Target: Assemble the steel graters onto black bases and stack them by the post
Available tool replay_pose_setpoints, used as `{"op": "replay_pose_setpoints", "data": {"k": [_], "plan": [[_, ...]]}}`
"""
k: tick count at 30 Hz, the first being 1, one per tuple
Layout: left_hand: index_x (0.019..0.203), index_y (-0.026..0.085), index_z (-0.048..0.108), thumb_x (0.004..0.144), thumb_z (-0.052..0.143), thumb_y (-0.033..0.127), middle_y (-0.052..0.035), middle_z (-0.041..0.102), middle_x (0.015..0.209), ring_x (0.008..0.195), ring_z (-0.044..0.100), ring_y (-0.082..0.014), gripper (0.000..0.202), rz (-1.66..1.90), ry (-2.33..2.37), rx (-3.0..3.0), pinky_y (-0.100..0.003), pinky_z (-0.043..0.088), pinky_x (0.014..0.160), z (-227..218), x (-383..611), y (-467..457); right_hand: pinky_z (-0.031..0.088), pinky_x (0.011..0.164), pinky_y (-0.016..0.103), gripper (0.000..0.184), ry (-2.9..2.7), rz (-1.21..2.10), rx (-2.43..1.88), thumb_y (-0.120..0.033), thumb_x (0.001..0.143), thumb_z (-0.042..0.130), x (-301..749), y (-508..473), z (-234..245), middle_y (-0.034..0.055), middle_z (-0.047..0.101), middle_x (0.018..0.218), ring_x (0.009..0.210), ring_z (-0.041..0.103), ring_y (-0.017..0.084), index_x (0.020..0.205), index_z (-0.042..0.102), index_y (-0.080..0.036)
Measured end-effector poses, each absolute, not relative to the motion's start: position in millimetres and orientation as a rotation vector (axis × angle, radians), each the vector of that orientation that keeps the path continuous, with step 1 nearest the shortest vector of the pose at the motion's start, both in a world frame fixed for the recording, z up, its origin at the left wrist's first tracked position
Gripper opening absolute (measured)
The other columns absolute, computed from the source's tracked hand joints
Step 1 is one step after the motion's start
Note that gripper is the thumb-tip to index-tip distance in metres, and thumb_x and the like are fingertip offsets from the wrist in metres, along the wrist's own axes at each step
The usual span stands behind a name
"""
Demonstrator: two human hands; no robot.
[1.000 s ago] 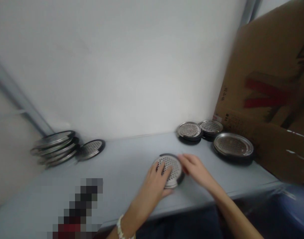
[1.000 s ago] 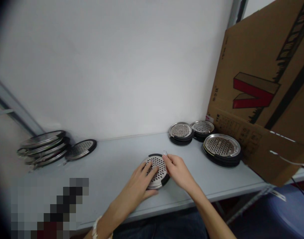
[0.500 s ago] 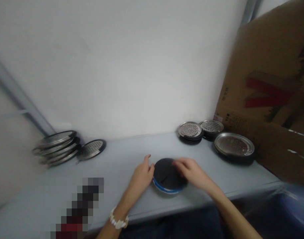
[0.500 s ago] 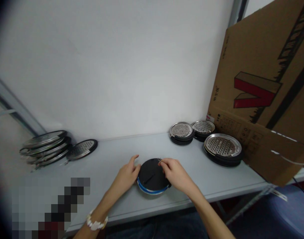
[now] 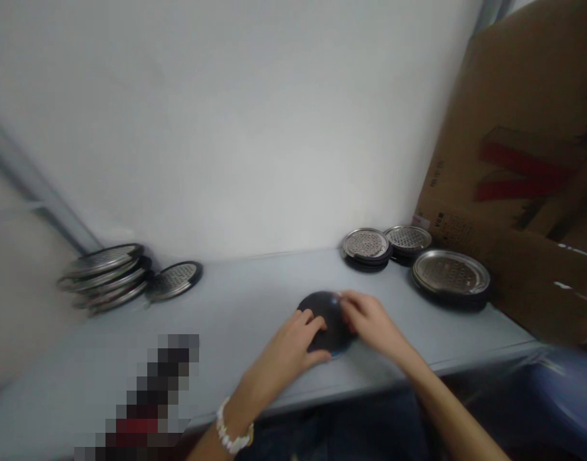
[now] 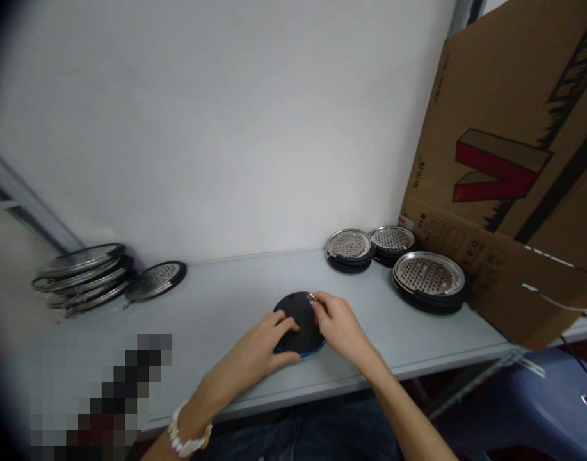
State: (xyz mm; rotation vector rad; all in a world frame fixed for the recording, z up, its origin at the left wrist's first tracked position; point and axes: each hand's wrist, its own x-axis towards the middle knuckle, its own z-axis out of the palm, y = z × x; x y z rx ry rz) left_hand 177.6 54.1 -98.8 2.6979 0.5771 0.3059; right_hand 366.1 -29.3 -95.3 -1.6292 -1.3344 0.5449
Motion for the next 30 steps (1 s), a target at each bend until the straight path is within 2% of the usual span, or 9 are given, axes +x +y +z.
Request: {"op": "replay_pose_setpoints", "data": {"k": [4, 8, 11, 14, 17, 21, 24, 27, 30], "plan": [[0.117, 0.016, 0.063, 0.095, 0.065, 0.029, -0.0130, 0.066, 0.113, 0.103, 0.066, -0.0279, 0.026, 0.429, 0.839, 2.706, -0.041, 0.053, 0.090, -106.0, 188.8, 51.2, 0.040, 0.058, 0.026, 0.021, -1.356, 0.536, -1.605, -0.029, 0.095, 0.047, 365.9, -29.2, -99.0, -0.0033, 0.059, 0.062, 0.058, 0.055, 0.016, 0.101, 0.064, -0.018], [0.112, 0.018, 0.064, 0.101, 0.047, 0.018, -0.0092, 0.072, 0.107, 0.100, 0.069, -0.0230, 0.020, 0.592, 0.760, 2.589, -0.038, 0.053, 0.093, -102.4, 187.3, 63.3, 0.039, 0.058, 0.025, 0.019, -1.384, 0.561, -1.595, -0.033, 0.095, 0.055, 364.5, -24.9, -106.9, -0.0040, 0.060, 0.059, 0.056, 0.054, 0.014, 0.083, 0.061, -0.019], [0.112, 0.018, 0.065, 0.098, 0.052, 0.016, -0.0085, 0.073, 0.112, 0.105, 0.067, -0.0226, 0.019, 0.744, 0.677, 2.517, -0.038, 0.051, 0.097, -99.9, 182.4, 74.2, 0.040, 0.062, 0.025, 0.021, -1.433, 0.514, -1.567, -0.030, 0.093, 0.062, 361.7, -19.6, -112.5, -0.0005, 0.067, 0.067, 0.063, 0.058, 0.014, 0.076, 0.066, -0.018], [0.107, 0.019, 0.070, 0.095, 0.058, 0.016, -0.0064, 0.075, 0.109, 0.104, 0.068, -0.0216, 0.017, 0.761, 0.572, 2.507, -0.036, 0.052, 0.096, -100.8, 180.9, 80.2, 0.045, 0.070, 0.028, 0.015, -1.507, 0.486, -1.507, -0.025, 0.091, 0.065, 357.8, -15.7, -115.6, 0.0038, 0.074, 0.079, 0.074, 0.064, 0.017, 0.083, 0.075, -0.017], [0.093, 0.020, 0.074, 0.093, 0.060, 0.016, -0.0045, 0.077, 0.097, 0.094, 0.069, -0.0212, 0.014, 0.679, 0.545, 2.561, -0.035, 0.052, 0.091, -102.3, 181.4, 82.5, 0.048, 0.075, 0.029, 0.014, -1.595, 0.483, -1.452, -0.020, 0.091, 0.065, 355.3, -14.8, -117.7, 0.0057, 0.074, 0.086, 0.081, 0.066, 0.019, 0.088, 0.078, -0.019], [0.091, 0.020, 0.075, 0.092, 0.061, 0.015, -0.0044, 0.078, 0.094, 0.092, 0.069, -0.0206, 0.015, 0.605, 0.509, 2.571, -0.033, 0.052, 0.089, -101.1, 178.5, 86.2, 0.049, 0.082, 0.031, 0.019, -1.671, 0.460, -1.415, -0.013, 0.092, 0.060, 354.2, -15.9, -123.8, 0.0064, 0.073, 0.093, 0.088, 0.065, 0.019, 0.091, 0.078, -0.019], [0.091, 0.022, 0.076, 0.092, 0.062, 0.016, -0.0037, 0.079, 0.094, 0.093, 0.070, -0.0208, 0.015, 0.571, 0.455, 2.567, -0.037, 0.049, 0.099, -100.1, 174.6, 91.5, 0.049, 0.084, 0.033, 0.019, -1.677, 0.395, -1.401, -0.012, 0.092, 0.060, 352.8, -15.8, -132.7, 0.0061, 0.073, 0.094, 0.092, 0.064, 0.020, 0.094, 0.077, -0.020], [0.090, 0.024, 0.077, 0.091, 0.063, 0.016, -0.0017, 0.080, 0.093, 0.094, 0.071, -0.0203, 0.016, 0.546, 0.418, 2.545, -0.043, 0.038, 0.114, -101.3, 172.4, 96.6, 0.049, 0.084, 0.034, 0.017, -1.663, 0.345, -1.396, -0.013, 0.092, 0.060, 351.9, -15.6, -140.8, 0.0063, 0.072, 0.092, 0.092, 0.064, 0.021, 0.093, 0.076, -0.020], [0.088, 0.024, 0.077, 0.091, 0.063, 0.016, -0.0006, 0.080, 0.093, 0.095, 0.072, -0.0195, 0.017, 0.551, 0.422, 2.507, -0.044, 0.031, 0.120, -102.8, 172.3, 99.0, 0.049, 0.083, 0.034, 0.018, -1.677, 0.323, -1.388, -0.013, 0.093, 0.059, 352.3, -16.5, -143.2, 0.0071, 0.071, 0.092, 0.090, 0.063, 0.021, 0.094, 0.075, -0.019]]}}
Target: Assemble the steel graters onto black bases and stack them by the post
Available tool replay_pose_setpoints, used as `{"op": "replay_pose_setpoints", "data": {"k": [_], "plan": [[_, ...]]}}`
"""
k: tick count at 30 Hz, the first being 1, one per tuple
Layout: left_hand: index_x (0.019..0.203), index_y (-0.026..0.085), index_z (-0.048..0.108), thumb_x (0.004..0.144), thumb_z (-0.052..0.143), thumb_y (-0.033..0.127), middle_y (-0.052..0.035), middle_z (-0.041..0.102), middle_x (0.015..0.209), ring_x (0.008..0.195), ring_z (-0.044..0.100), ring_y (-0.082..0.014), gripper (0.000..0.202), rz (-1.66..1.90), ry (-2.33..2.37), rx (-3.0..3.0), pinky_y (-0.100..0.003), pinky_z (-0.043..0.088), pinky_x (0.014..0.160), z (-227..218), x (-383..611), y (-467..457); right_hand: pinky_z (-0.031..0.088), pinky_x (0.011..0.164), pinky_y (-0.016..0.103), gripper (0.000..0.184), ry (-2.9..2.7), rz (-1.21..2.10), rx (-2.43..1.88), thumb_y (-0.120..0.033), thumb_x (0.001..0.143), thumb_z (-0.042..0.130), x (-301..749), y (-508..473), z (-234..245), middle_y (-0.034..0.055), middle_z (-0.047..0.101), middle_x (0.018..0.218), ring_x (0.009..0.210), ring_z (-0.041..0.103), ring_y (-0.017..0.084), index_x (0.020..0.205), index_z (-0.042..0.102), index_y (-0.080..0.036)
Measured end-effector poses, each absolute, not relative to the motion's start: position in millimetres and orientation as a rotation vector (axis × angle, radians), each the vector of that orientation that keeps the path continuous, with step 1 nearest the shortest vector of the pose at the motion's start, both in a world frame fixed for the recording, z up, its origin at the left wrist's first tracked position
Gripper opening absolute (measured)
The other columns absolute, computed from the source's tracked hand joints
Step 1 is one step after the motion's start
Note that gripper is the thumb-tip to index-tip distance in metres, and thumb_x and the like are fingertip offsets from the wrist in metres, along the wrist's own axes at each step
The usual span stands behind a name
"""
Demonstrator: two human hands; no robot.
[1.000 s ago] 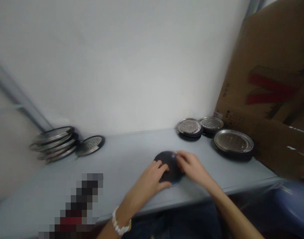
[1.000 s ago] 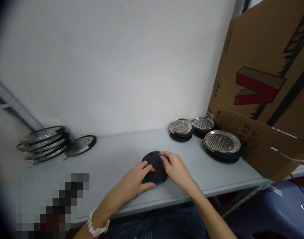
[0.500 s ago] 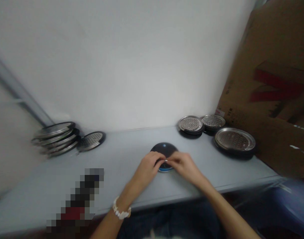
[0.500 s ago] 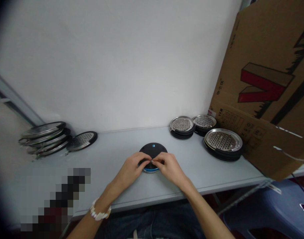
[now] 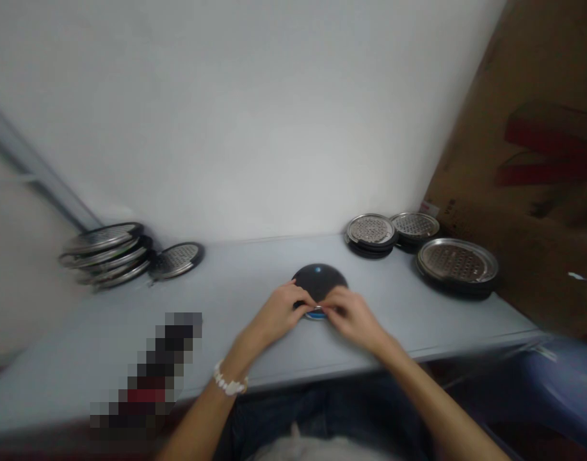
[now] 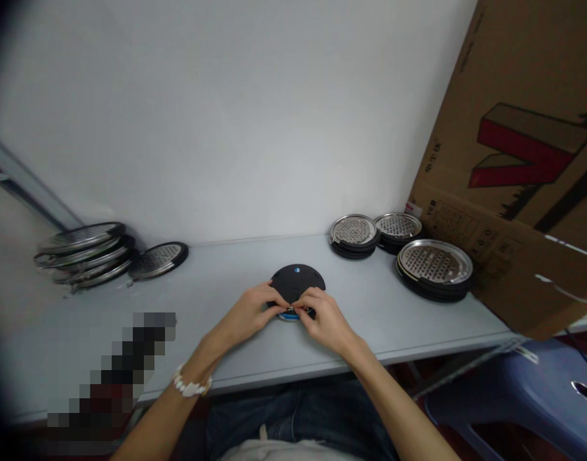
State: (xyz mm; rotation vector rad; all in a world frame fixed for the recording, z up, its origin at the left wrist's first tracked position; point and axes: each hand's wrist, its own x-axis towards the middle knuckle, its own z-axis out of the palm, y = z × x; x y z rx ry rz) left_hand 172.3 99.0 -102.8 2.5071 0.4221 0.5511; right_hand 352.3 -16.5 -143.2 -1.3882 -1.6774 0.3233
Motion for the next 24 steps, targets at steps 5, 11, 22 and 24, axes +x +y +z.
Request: {"op": "replay_pose_setpoints", "data": {"k": [5, 11, 22, 24], "plan": [[0.087, 0.025, 0.077, 0.090, 0.064, 0.014, -0.0003, 0.080, 0.093, 0.093, 0.072, -0.0193, 0.017, 0.541, 0.452, 2.516, -0.046, 0.027, 0.121, -101.8, 173.9, 97.4, 0.050, 0.084, 0.036, 0.019, -1.704, 0.262, -1.400, -0.015, 0.094, 0.055, 352.1, -19.7, -141.7, 0.0078, 0.069, 0.093, 0.092, 0.061, 0.022, 0.093, 0.074, -0.019], [0.090, 0.024, 0.077, 0.091, 0.061, 0.010, 0.0005, 0.080, 0.093, 0.094, 0.072, -0.0188, 0.021, 0.552, 0.416, 2.584, -0.048, 0.026, 0.122, -100.6, 175.3, 94.3, 0.039, 0.111, 0.051, 0.028, -1.798, 0.064, -1.404, -0.011, 0.096, 0.048, 350.2, -21.7, -152.3, 0.0080, 0.068, 0.097, 0.098, 0.061, 0.023, 0.103, 0.073, -0.022], [0.089, 0.022, 0.076, 0.092, 0.061, 0.009, 0.0009, 0.080, 0.093, 0.091, 0.073, -0.0176, 0.020, 0.571, 0.326, 2.586, -0.050, 0.025, 0.124, -115.2, 177.9, 101.1, 0.049, 0.104, 0.047, 0.029, -1.876, 0.038, -1.365, -0.005, 0.095, 0.048, 354.0, -24.0, -150.0, 0.0091, 0.065, 0.102, 0.099, 0.063, 0.023, 0.105, 0.070, -0.021], [0.088, 0.022, 0.076, 0.092, 0.061, 0.010, 0.0006, 0.080, 0.093, 0.091, 0.072, -0.0179, 0.020, 0.571, 0.329, 2.587, -0.050, 0.025, 0.124, -116.8, 178.1, 101.0, 0.052, 0.099, 0.044, 0.029, -1.889, 0.064, -1.374, -0.004, 0.095, 0.047, 353.9, -24.4, -146.7, 0.0091, 0.064, 0.101, 0.098, 0.063, 0.023, 0.103, 0.070, -0.020]]}}
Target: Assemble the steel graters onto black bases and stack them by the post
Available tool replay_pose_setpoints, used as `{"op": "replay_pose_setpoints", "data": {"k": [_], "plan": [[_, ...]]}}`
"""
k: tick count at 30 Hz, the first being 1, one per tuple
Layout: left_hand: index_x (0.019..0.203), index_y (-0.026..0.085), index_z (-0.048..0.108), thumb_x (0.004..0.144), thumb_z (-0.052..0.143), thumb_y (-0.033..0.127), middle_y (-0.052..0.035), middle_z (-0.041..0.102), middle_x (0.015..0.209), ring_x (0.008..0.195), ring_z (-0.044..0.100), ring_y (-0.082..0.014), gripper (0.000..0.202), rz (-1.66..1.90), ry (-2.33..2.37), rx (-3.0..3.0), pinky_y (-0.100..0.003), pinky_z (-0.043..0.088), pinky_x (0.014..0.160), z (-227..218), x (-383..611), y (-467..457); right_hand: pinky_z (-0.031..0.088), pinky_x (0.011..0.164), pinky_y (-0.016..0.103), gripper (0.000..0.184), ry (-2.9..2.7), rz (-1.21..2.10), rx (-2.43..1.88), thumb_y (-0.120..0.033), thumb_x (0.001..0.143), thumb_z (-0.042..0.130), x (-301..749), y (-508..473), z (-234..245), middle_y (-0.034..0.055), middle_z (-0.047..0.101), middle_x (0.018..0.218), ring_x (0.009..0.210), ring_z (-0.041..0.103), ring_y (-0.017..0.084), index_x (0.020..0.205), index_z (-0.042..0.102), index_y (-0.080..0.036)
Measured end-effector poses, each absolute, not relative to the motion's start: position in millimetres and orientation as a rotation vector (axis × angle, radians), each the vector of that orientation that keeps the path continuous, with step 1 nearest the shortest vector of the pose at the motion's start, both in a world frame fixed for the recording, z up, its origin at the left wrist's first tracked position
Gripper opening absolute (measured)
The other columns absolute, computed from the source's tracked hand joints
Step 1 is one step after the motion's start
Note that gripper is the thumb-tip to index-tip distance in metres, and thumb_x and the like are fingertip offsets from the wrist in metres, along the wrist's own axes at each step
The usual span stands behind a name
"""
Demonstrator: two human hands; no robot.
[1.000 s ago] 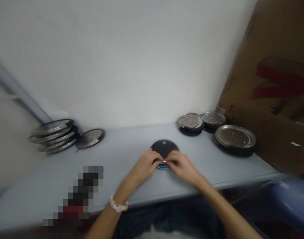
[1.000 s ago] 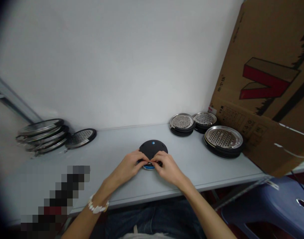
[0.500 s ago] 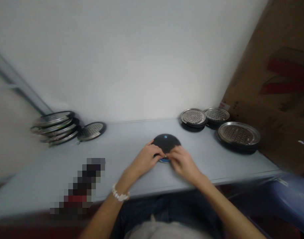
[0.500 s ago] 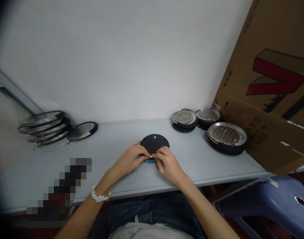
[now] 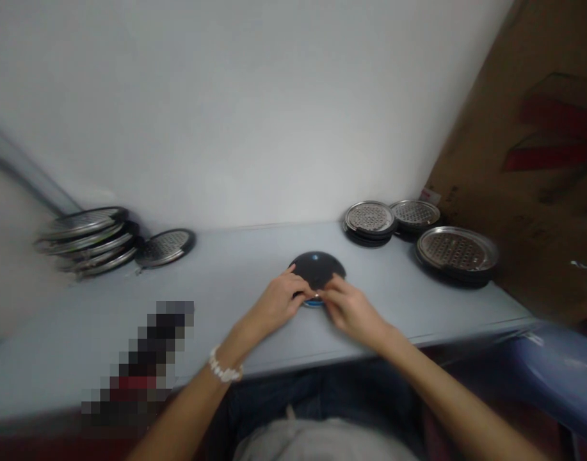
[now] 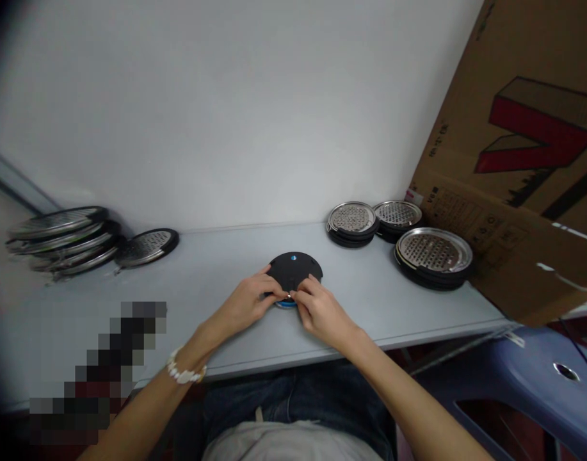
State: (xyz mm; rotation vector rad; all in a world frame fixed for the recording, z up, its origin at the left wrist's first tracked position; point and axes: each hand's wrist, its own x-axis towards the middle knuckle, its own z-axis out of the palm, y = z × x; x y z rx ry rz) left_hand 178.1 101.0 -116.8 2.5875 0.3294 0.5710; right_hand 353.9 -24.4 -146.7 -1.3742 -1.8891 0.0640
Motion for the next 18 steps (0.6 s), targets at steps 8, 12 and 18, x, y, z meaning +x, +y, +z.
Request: {"op": "replay_pose_setpoints", "data": {"k": [8, 12, 18], "plan": [[0.088, 0.020, 0.073, 0.093, 0.057, 0.008, -0.0009, 0.076, 0.090, 0.091, 0.069, -0.0180, 0.020, 0.560, 0.353, 2.709, -0.052, 0.027, 0.122, -116.8, 182.1, 96.8, 0.055, 0.088, 0.035, 0.027, -1.916, 0.117, -1.386, -0.004, 0.093, 0.050, 360.0, -24.2, -141.1, 0.0086, 0.065, 0.099, 0.096, 0.063, 0.022, 0.097, 0.072, -0.020], [0.091, 0.020, 0.074, 0.096, 0.055, 0.012, -0.0024, 0.074, 0.093, 0.093, 0.067, -0.0184, 0.021, 0.550, 0.193, 2.751, -0.049, 0.033, 0.119, -116.2, 186.9, 98.8, 0.053, 0.086, 0.034, 0.023, -1.904, 0.150, -1.371, -0.008, 0.094, 0.052, 369.6, -25.9, -142.9, 0.0079, 0.065, 0.095, 0.094, 0.063, 0.021, 0.090, 0.071, -0.019], [0.106, 0.021, 0.077, 0.099, 0.055, 0.022, -0.0061, 0.072, 0.102, 0.096, 0.065, -0.0191, 0.022, 0.551, 0.233, 2.554, -0.033, 0.052, 0.094, -113.5, 189.4, 98.7, 0.052, 0.082, 0.033, 0.020, -1.817, 0.212, -1.399, -0.011, 0.096, 0.050, 376.7, -26.3, -144.1, 0.0074, 0.064, 0.096, 0.090, 0.063, 0.020, 0.093, 0.068, -0.019]]}}
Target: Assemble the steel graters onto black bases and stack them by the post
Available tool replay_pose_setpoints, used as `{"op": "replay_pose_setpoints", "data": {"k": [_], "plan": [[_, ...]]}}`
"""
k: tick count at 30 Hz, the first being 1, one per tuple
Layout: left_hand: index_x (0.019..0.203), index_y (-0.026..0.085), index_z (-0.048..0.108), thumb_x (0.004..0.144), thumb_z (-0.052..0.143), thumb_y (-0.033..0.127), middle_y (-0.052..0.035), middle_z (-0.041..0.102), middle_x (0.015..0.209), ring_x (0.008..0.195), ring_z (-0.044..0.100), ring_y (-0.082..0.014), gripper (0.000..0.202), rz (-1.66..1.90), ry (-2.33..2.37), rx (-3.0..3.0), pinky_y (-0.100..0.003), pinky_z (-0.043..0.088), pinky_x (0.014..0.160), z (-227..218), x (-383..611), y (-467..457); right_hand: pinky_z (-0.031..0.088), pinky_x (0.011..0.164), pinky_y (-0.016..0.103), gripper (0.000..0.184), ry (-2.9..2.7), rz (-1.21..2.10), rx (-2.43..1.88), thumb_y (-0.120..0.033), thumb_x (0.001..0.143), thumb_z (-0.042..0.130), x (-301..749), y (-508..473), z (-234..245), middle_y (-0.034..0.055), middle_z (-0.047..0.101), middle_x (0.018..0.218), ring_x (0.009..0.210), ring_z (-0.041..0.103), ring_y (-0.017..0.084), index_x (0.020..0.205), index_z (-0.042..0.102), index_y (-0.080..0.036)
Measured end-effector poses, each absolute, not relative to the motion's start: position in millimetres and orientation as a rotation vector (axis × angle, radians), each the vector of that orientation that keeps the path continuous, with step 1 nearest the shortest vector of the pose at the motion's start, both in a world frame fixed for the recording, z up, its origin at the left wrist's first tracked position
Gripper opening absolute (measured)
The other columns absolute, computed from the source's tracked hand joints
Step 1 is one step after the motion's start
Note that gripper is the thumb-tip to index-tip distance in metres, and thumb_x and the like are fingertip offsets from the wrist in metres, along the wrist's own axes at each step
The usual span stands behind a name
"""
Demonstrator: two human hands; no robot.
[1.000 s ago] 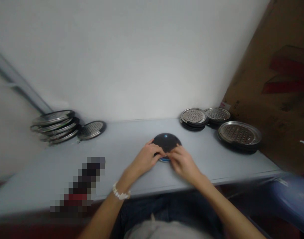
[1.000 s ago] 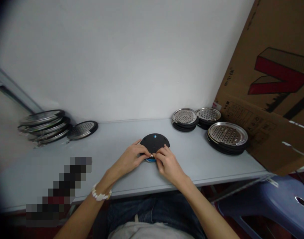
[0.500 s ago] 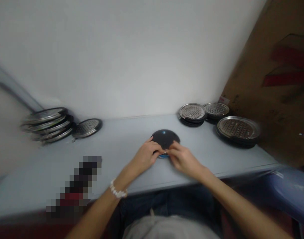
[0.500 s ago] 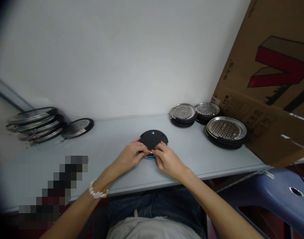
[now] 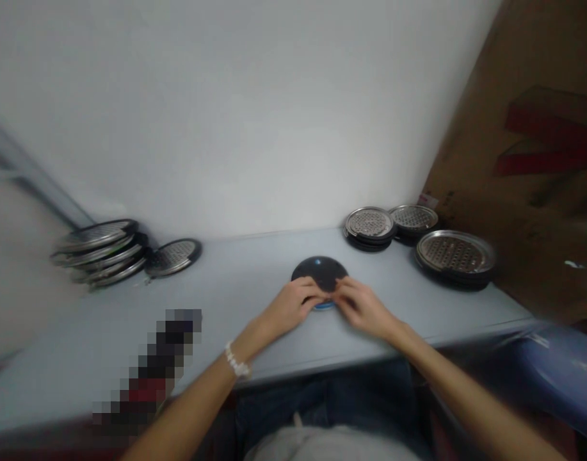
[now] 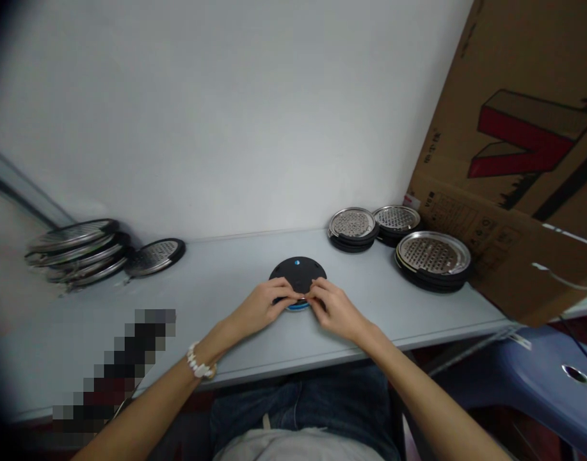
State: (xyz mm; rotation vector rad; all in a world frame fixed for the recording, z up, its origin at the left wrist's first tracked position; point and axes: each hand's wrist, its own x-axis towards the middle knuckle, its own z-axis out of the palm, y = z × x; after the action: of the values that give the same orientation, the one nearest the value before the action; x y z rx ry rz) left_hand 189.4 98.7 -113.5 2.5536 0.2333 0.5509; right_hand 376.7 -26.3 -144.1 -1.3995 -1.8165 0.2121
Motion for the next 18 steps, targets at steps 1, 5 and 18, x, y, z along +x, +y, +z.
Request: {"op": "replay_pose_setpoints", "data": {"k": [1, 5, 18], "plan": [[0.110, 0.022, 0.075, 0.098, 0.059, 0.026, -0.0060, 0.071, 0.103, 0.097, 0.064, -0.0199, 0.021, 0.528, 0.254, 2.571, -0.034, 0.052, 0.094, -112.3, 189.0, 96.9, 0.053, 0.082, 0.033, 0.019, -1.798, 0.215, -1.405, -0.011, 0.096, 0.051, 375.8, -26.3, -142.8, 0.0073, 0.064, 0.096, 0.090, 0.063, 0.020, 0.093, 0.067, -0.019], [0.126, 0.021, 0.065, 0.079, 0.082, 0.041, -0.0078, 0.063, 0.114, 0.107, 0.058, -0.0266, 0.053, 0.487, 0.349, 2.757, -0.040, 0.053, 0.094, -110.9, 189.2, 85.9, 0.054, 0.083, 0.034, 0.019, -1.763, 0.171, -1.400, -0.012, 0.098, 0.050, 364.7, -27.6, -128.0, 0.0069, 0.065, 0.098, 0.089, 0.065, 0.020, 0.099, 0.067, -0.020], [0.112, 0.020, 0.065, 0.083, 0.074, 0.037, -0.0048, 0.074, 0.090, 0.081, 0.068, -0.0239, 0.035, 1.011, 1.070, 2.361, -0.037, 0.054, 0.081, -84.1, 132.0, 144.5, 0.054, 0.089, 0.039, 0.024, -1.590, -0.172, -1.431, -0.016, 0.099, 0.045, 349.6, -17.0, -131.9, 0.0112, 0.066, 0.109, 0.099, 0.065, 0.025, 0.116, 0.061, -0.020]]}}
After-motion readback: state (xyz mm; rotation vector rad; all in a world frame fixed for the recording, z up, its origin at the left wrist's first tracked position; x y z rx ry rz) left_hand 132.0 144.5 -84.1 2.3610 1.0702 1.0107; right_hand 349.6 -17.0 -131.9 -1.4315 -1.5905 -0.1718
